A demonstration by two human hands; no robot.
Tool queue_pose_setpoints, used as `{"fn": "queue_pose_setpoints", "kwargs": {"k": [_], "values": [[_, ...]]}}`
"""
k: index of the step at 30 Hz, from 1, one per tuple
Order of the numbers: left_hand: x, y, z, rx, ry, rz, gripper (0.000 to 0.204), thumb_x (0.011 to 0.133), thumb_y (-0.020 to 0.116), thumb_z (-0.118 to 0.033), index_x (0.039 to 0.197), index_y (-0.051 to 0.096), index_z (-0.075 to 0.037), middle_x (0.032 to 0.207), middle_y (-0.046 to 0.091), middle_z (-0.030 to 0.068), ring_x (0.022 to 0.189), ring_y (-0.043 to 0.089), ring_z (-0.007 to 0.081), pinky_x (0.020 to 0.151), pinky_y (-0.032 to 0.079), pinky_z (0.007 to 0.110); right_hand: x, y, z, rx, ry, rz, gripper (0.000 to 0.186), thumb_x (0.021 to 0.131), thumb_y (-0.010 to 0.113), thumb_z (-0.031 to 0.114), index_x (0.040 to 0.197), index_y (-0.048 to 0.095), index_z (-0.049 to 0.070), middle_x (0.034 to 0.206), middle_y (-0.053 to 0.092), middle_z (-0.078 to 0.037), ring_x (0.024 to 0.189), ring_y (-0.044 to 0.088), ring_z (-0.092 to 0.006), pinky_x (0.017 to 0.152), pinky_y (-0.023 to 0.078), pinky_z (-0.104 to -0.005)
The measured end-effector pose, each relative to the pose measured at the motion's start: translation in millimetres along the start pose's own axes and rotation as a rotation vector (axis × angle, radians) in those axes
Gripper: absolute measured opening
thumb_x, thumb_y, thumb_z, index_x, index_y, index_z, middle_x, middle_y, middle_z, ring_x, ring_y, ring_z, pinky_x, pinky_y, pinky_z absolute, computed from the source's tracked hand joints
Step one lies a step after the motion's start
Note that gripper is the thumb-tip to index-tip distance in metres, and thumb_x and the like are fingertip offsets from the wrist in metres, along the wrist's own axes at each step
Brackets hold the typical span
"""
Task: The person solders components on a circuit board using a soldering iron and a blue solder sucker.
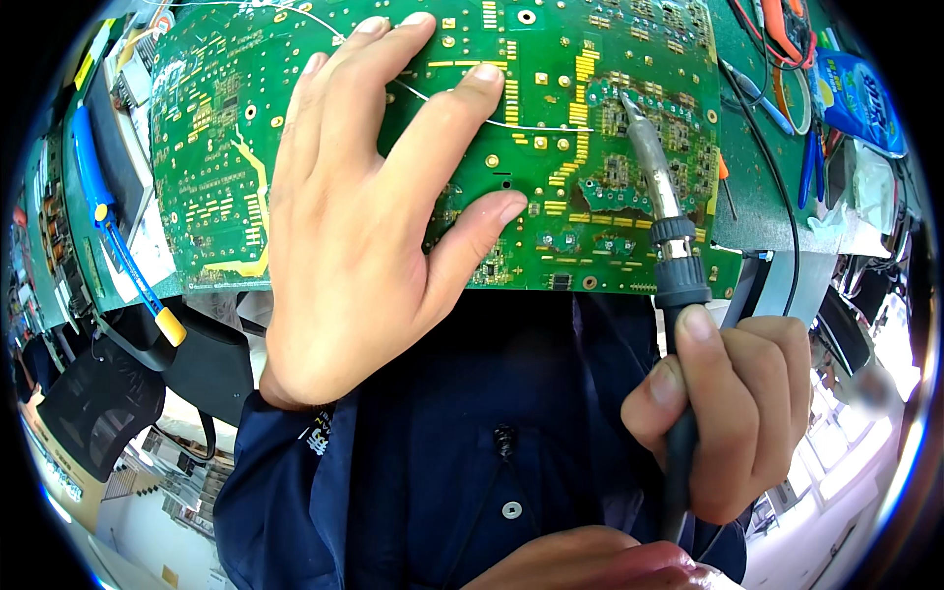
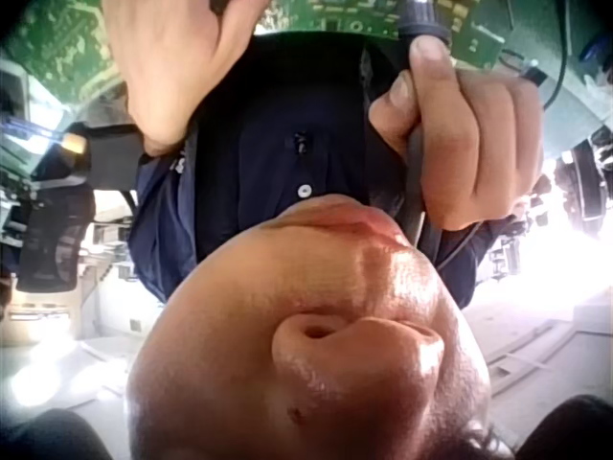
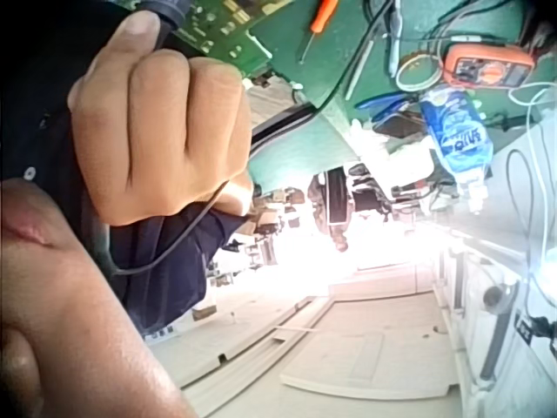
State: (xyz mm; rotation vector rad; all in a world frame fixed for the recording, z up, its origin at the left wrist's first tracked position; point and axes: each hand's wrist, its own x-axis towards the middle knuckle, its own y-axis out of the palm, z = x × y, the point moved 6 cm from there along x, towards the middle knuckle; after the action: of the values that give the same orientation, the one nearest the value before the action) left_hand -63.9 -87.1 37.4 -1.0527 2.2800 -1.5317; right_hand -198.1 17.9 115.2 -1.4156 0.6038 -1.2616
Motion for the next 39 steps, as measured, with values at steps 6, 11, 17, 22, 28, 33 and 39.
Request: {"fn": "queue_pose_setpoints", "kwargs": {"k": [6,11,17,22,28,33,39], "values": [[-9,10,18,0.104,0.005,-0.001,0.050,0.081,0.074,-0.016,0.129,0.061,-0.010,0.146,0.046,0.0173,0.135,0.043,0.0419,0.110,0.037,0.047,0,-1,4,-0.019,-0.011,0.039,0.022,0.086,0.060,0.002,0.102,0.063,-0.012,0.064,0.055,-0.012,0.050,0.050,-0.0213,0.043,0.036,-0.0304],[-6,13,27,0.140,0.057,-0.027,0.049,0.082,0.074,-0.016,0.128,0.062,-0.010,0.146,0.047,0.0167,0.135,0.043,0.0415,0.110,0.037,0.047,-1,-1,1,-0.006,0.013,0.014,0.020,0.086,0.060,0.003,0.101,0.063,-0.010,0.064,0.055,-0.012,0.050,0.050,-0.0209,0.043,0.036,-0.0303],[2,3,5,0.050,0.092,-0.058,0.049,0.082,0.074,-0.016,0.129,0.062,-0.010,0.146,0.047,0.0173,0.136,0.043,0.0415,0.110,0.037,0.047,-4,-2,-4,0.046,0.072,-0.008,0.018,0.087,0.060,0.004,0.099,0.063,-0.008,0.064,0.055,-0.011,0.050,0.049,-0.0204,0.043,0.036,-0.0303],[-1,8,20,0.082,0.118,-0.126,0.049,0.083,0.073,-0.016,0.130,0.061,-0.010,0.146,0.047,0.0180,0.136,0.043,0.0418,0.111,0.036,0.047,-5,-3,-4,0.044,0.032,0.002,0.019,0.086,0.060,0.004,0.100,0.063,-0.010,0.064,0.054,-0.011,0.050,0.049,-0.0204,0.043,0.035,-0.0301],[-9,11,19,0.110,-0.030,-0.034,0.048,0.084,0.072,-0.019,0.130,0.061,-0.010,0.146,0.046,0.0185,0.136,0.043,0.0418,0.110,0.036,0.047,-5,1,0,0.028,0.045,-0.020,0.020,0.086,0.059,0.003,0.100,0.063,-0.011,0.063,0.053,-0.011,0.049,0.049,-0.0203,0.043,0.034,-0.0301],[-7,10,14,0.103,-0.016,-0.027,0.048,0.084,0.072,-0.020,0.130,0.061,-0.010,0.146,0.046,0.0184,0.136,0.042,0.0419,0.110,0.036,0.047,-5,2,0,0.027,0.066,-0.061,0.020,0.086,0.058,0.003,0.100,0.062,-0.011,0.062,0.052,-0.010,0.048,0.048,-0.0200,0.042,0.034,-0.0301],[-13,13,28,0.152,0.011,0.023,0.048,0.084,0.072,-0.019,0.130,0.061,-0.009,0.146,0.047,0.0181,0.136,0.042,0.0421,0.110,0.036,0.048,-3,2,1,0.028,0.071,-0.055,0.020,0.086,0.059,0.002,0.100,0.062,-0.011,0.062,0.052,-0.011,0.048,0.048,-0.0203,0.042,0.034,-0.0299]]}}
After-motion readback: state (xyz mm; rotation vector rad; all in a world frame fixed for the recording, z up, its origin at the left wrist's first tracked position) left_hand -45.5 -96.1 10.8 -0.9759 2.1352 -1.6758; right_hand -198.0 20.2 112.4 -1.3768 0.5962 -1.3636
